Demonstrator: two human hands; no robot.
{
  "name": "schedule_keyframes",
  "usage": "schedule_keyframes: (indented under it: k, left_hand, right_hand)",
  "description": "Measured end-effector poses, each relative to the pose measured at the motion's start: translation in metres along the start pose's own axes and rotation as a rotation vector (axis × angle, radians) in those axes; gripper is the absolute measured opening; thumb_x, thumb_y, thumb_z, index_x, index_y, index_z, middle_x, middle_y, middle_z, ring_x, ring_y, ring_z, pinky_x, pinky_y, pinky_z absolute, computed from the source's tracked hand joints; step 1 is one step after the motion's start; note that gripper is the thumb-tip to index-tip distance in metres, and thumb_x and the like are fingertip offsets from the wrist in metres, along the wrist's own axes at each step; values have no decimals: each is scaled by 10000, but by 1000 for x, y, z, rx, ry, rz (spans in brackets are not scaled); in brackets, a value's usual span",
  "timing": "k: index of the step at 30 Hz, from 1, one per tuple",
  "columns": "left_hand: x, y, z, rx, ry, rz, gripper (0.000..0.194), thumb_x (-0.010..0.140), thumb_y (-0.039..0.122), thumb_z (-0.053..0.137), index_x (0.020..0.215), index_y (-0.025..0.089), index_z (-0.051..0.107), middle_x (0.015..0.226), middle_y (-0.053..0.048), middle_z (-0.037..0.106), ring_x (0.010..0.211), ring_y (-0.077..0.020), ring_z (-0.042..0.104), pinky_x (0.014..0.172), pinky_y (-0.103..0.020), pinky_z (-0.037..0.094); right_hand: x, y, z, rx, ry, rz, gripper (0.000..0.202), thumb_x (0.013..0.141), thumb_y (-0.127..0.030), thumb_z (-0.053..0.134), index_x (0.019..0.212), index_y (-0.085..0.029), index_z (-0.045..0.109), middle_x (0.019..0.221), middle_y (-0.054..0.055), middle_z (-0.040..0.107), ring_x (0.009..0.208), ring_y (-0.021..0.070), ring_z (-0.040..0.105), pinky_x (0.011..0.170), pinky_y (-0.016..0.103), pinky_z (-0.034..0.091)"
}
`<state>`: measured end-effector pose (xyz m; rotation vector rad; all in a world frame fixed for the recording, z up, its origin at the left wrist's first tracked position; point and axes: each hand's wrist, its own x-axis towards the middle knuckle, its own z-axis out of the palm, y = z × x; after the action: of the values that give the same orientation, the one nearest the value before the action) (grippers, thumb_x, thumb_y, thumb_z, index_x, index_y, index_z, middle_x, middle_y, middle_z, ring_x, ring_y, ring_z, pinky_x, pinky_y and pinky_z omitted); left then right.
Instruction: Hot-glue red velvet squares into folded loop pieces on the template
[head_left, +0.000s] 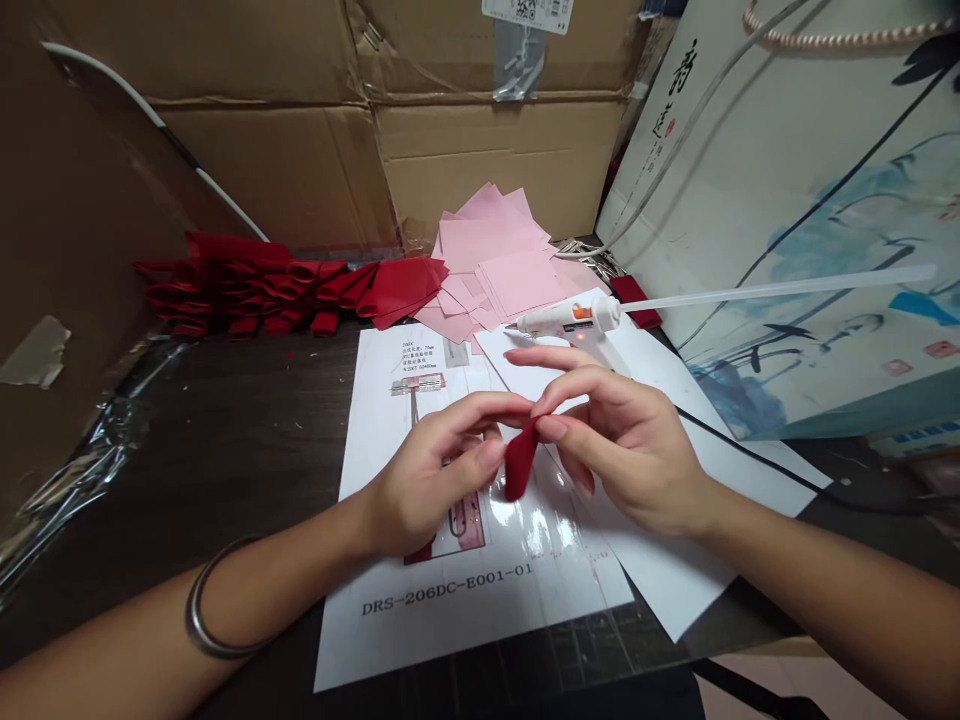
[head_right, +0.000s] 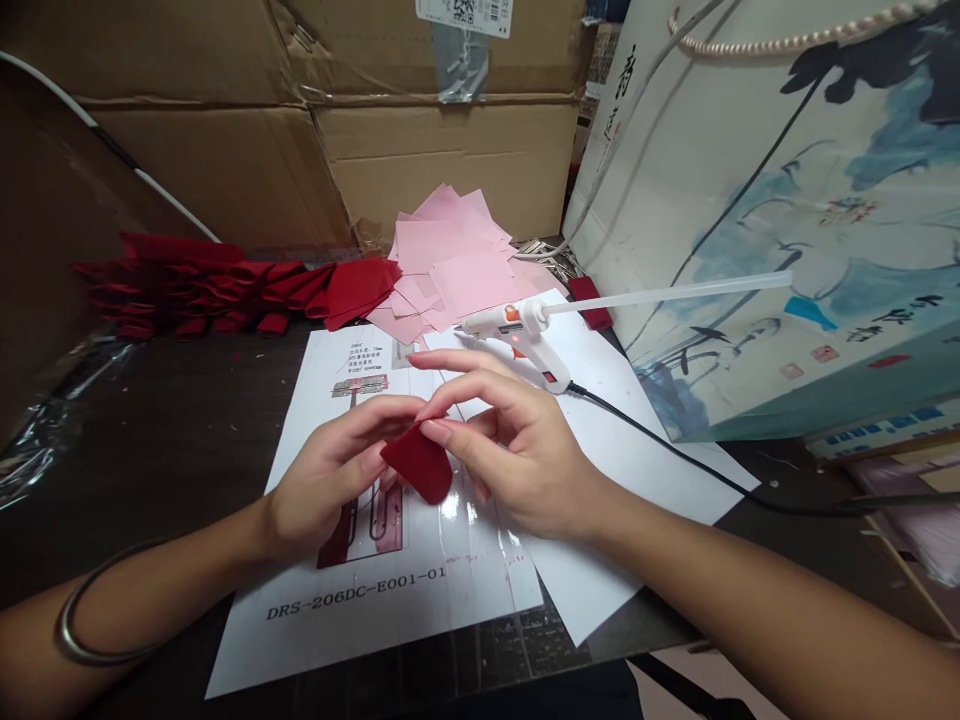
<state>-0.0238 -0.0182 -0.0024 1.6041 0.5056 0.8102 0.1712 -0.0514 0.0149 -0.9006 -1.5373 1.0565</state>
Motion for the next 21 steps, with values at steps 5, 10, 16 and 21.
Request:
schedule_keyframes:
  k: [5,10,16,21]
  left_hand:
    - [2,5,7,-116,132,-110,119,898,300,611,966,203,606,650,35,608,407,-74,533,384,-181,424]
    - [5,1,7,8,341,-10,82,845,246,676,866,191,620,744,9,643,622,-87,604,562,-172,494]
    - [1,-3,5,123,320,37,70,873,261,638,886,198,612,738,12,605,617,-90,568,559,-191,462]
    - [0,-4,5,205,347,101,46,885,243,616,882,197,610,755,4,612,625,-94,563,554,-199,455]
  right_hand:
    - [0,0,3,-3,34,120,106,908,-291,614,983,-255,681,1187,33,649,394,5,462,370,222,422]
    - [-2,0,3,-36,15,143,175,915,-348,597,999,-213,670,712,-22,625,449,63,489,410,222,398]
    - [-3,2,6,-169,51,110,87,880,-260,629,865,-184,669,705,-13,624,501,72,483,418,218,349]
    - [-3,2,6,-245,32,113,92,867,-256,634,833,-178,668,699,-10,633,520,78,472,443,225,355]
